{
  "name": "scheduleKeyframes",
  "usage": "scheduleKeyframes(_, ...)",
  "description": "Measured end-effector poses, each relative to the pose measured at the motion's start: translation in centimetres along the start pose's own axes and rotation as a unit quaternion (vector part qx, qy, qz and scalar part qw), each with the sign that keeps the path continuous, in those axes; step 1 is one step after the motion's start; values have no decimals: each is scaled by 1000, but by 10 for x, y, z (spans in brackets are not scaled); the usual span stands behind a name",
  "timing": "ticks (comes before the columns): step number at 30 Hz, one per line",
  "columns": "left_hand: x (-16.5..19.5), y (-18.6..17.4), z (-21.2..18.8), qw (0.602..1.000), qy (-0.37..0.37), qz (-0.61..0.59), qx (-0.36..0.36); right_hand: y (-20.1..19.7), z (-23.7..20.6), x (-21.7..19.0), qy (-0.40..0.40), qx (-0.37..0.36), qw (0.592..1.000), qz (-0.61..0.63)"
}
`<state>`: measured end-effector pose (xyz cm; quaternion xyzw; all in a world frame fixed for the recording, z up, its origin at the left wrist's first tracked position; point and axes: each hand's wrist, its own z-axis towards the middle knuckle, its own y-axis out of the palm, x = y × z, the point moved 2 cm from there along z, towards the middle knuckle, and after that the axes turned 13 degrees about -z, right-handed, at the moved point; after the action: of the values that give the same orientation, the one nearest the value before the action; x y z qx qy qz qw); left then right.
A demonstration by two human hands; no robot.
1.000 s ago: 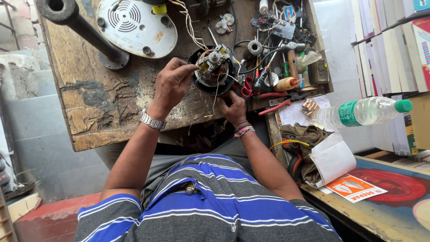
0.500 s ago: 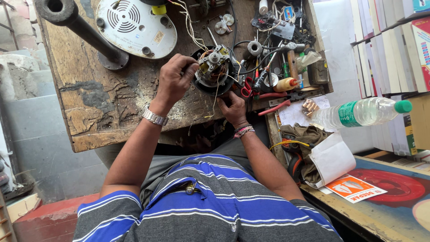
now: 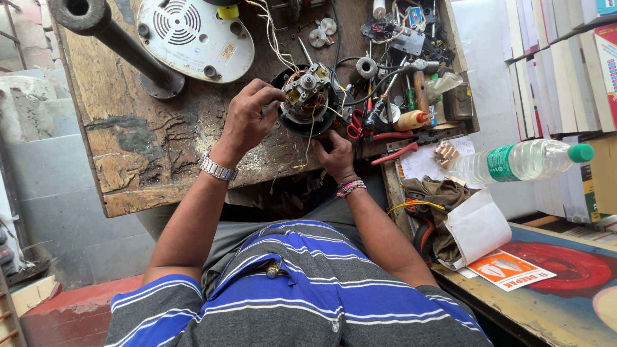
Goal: The person works on a disassembled ceiling fan motor on a cluttered workbench. They use a screwdriver to adjust internal components and wires, then use pliers to manipulate and secure connections within the motor housing.
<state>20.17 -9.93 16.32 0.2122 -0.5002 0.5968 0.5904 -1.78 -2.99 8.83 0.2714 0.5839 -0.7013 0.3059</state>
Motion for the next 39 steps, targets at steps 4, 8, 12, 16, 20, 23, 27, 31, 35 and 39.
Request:
scheduleKeyframes(4,-1,2,4,999,5,33,-17,0,1,0,-4,0,1000,0)
scheduleKeyframes(8,-3,2,7,997,41,59,-31,0,1,0,-3,-3,1000,0)
scheduleKeyframes(12,-3,-1,7,998,8,46,-51,0,0,-1,-12,2,1000,0)
scheduleKeyframes(16,-1,0,2,995,-23,79,-48,1,0,0,-6,2,1000,3)
scheduleKeyframes(20,-5,4,2,991,3,134,-30,2,0,0,-1,-1,1000,-3)
scheduleKeyframes(23,-14,8,3,992,-33,124,-12,1,-1,-2,0,1,1000,-2)
scheduleKeyframes(27,-30,12,2,971,-233,-33,43,1,-1,-4,-4,1,1000,17)
scheduleKeyframes(31,-37,14,-4,852,-414,-297,123,4,0,-6,14,-4,1000,17)
scheduleKeyframes(35,-36,17,-8,773,-476,-399,131,5,0,-7,-8,11,1000,6)
scheduleKeyframes(39,-38,16,-10,802,-442,-385,117,6,2,-5,8,0,1000,9)
